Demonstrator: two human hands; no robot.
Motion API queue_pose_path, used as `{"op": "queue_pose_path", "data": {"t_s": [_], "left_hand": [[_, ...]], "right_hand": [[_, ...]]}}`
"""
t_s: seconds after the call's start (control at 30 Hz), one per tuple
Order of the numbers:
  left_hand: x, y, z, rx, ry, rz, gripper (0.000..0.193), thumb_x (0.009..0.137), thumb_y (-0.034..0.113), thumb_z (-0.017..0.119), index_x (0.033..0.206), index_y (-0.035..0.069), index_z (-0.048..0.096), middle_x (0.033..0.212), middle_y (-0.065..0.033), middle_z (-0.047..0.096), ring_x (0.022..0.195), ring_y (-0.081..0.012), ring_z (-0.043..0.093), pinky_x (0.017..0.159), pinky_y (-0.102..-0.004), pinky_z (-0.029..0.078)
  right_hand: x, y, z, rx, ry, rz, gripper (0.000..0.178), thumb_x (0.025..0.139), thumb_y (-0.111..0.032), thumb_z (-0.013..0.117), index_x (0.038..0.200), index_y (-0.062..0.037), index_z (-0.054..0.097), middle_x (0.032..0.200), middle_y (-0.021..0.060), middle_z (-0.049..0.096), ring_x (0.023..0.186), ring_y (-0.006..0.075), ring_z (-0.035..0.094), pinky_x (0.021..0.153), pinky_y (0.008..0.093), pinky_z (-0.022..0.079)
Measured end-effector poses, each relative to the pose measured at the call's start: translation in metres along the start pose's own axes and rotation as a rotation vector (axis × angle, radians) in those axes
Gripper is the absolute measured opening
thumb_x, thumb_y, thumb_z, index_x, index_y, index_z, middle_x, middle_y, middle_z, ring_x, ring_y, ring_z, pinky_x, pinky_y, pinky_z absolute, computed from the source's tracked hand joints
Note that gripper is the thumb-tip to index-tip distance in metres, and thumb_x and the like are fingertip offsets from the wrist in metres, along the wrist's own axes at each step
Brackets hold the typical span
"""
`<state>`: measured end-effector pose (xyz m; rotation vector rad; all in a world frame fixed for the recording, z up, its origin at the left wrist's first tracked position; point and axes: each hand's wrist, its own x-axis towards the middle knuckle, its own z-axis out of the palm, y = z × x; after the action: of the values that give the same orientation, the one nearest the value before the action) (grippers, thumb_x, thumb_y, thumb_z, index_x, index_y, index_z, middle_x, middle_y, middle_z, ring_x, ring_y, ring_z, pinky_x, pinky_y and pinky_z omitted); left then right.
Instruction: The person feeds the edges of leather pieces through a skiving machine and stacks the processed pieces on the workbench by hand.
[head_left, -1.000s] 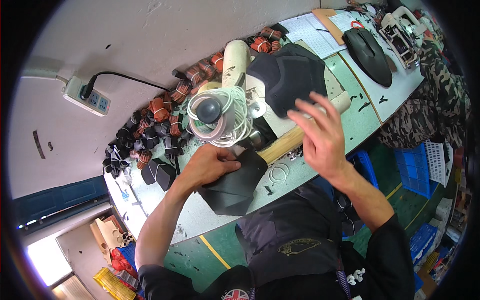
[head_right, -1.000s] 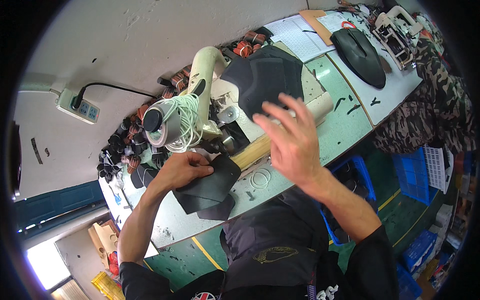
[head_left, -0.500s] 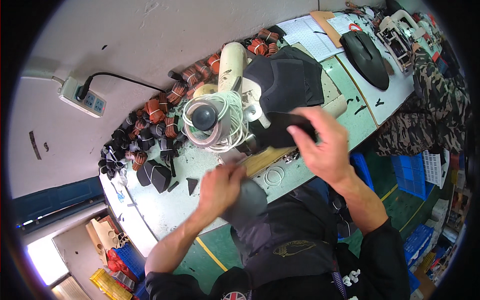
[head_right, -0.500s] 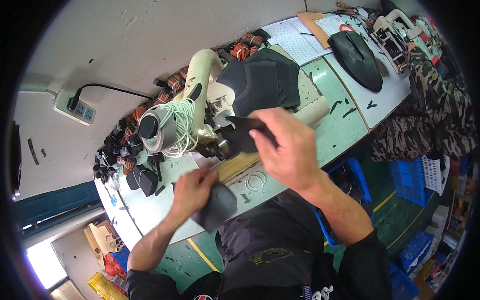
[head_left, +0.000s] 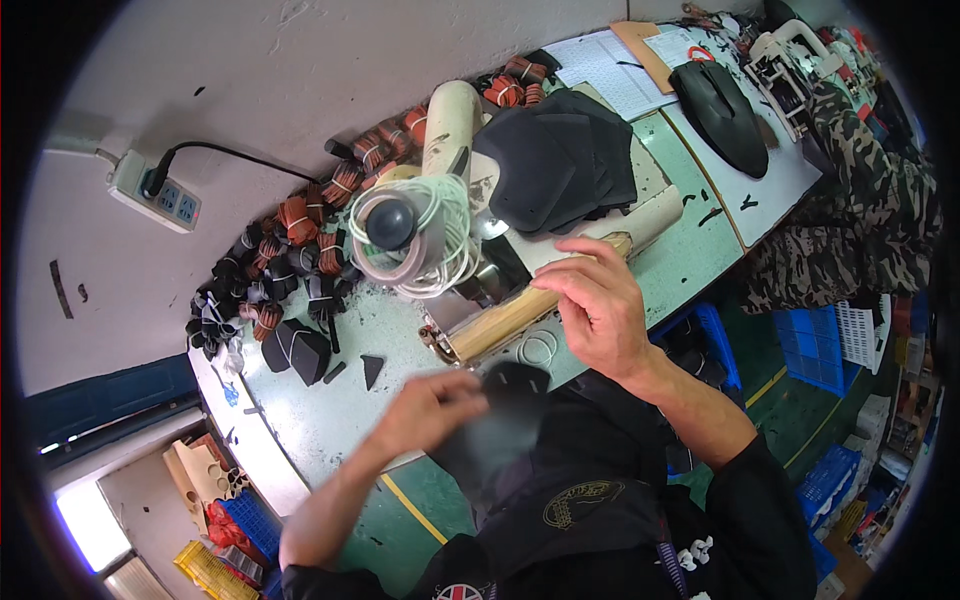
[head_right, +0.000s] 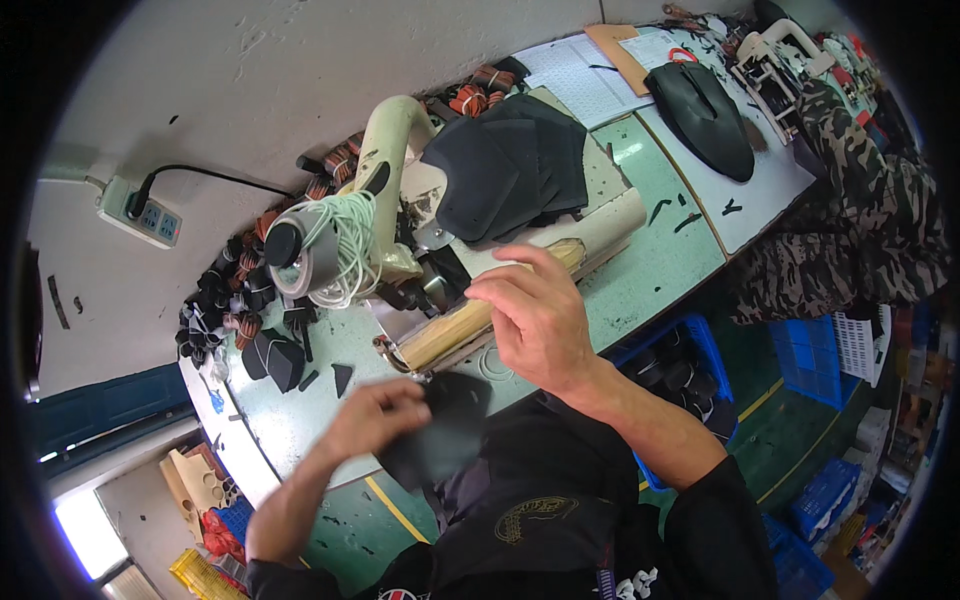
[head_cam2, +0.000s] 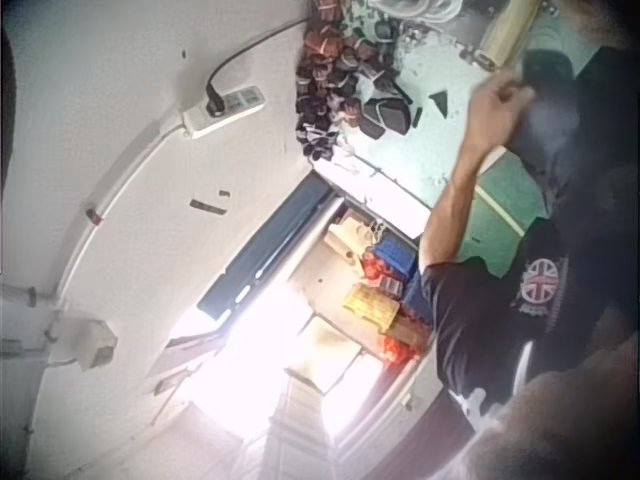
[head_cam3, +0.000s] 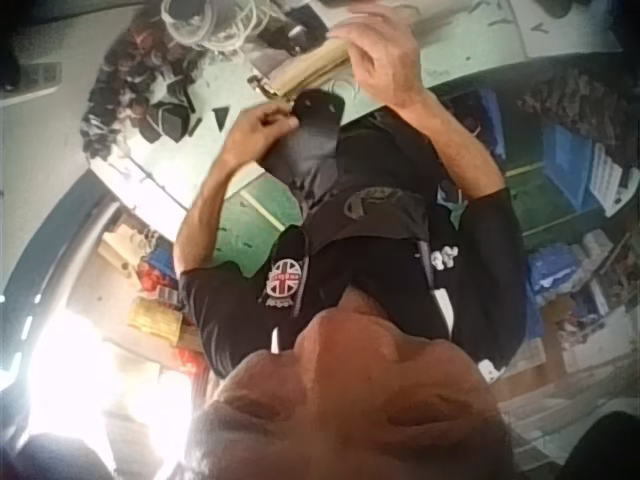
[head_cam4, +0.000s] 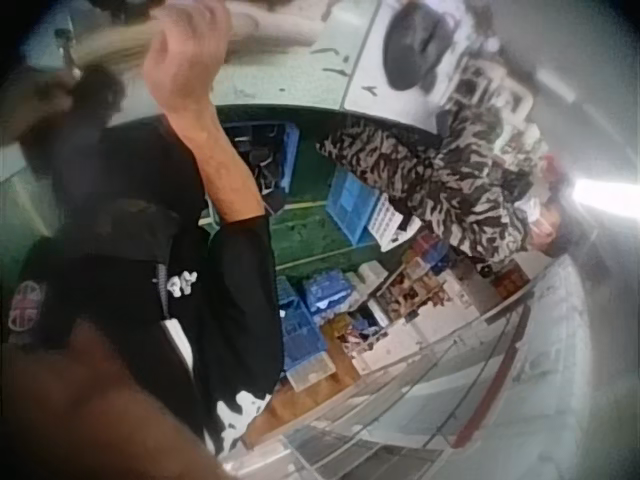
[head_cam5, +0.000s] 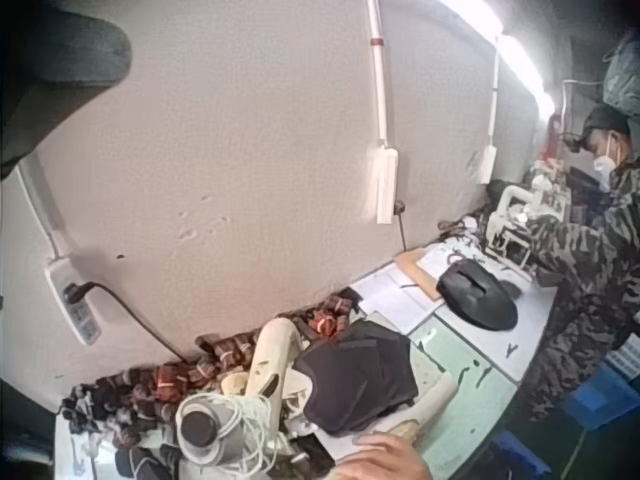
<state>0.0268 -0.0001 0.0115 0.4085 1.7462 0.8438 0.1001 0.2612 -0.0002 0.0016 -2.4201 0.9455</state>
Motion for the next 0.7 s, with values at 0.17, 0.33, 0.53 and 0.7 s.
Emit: {"op": "queue_pose_path", "data": {"t_s": [0.17,0.33,0.53,0.7], "left_hand": [[0.033,0.028,-0.060,0.316,0.097,0.088,0.031,0.087,0.029,0.072,0.105,0.004,0.075,0.089,-0.0129,0.074,0.083,-0.0224,0.070,0.078,-0.0346,0.053],[0.045,0.059,-0.078,0.407,0.067,-0.082,0.032,0.083,0.025,0.074,0.108,0.005,0.075,0.090,-0.0124,0.074,0.080,-0.0221,0.069,0.076,-0.0345,0.052],[0.064,0.055,-0.069,0.615,0.253,0.195,0.027,0.085,0.026,0.076,0.104,0.008,0.074,0.095,-0.0079,0.073,0.084,-0.0182,0.068,0.081,-0.0334,0.052],[0.049,0.063,-0.037,0.441,0.429,0.106,0.031,0.086,0.020,0.072,0.114,0.009,0.069,0.107,-0.0159,0.071,0.102,-0.0369,0.066,0.087,-0.0435,0.051]], "right_hand": [[0.002,-0.011,0.006,0.146,-0.063,0.086,0.022,0.076,0.007,0.063,0.093,-0.0041,0.071,0.086,0.0098,0.069,0.098,0.0334,0.063,0.085,0.0412,0.051],[-0.003,-0.011,0.010,0.143,-0.200,0.286,0.020,0.082,-0.002,0.068,0.101,-0.0056,0.070,0.091,0.0112,0.067,0.097,0.0329,0.056,0.088,0.0437,0.045],[0.003,-0.012,0.006,0.123,-0.279,0.286,0.047,0.080,-0.008,0.074,0.125,-0.0061,0.059,0.106,0.0128,0.066,0.104,0.0352,0.052,0.095,0.0459,0.040],[0.026,-0.010,-0.004,0.283,-0.056,0.380,0.047,0.081,-0.001,0.070,0.126,-0.0027,0.055,0.106,0.0162,0.065,0.092,0.0342,0.063,0.082,0.0416,0.050]]}}
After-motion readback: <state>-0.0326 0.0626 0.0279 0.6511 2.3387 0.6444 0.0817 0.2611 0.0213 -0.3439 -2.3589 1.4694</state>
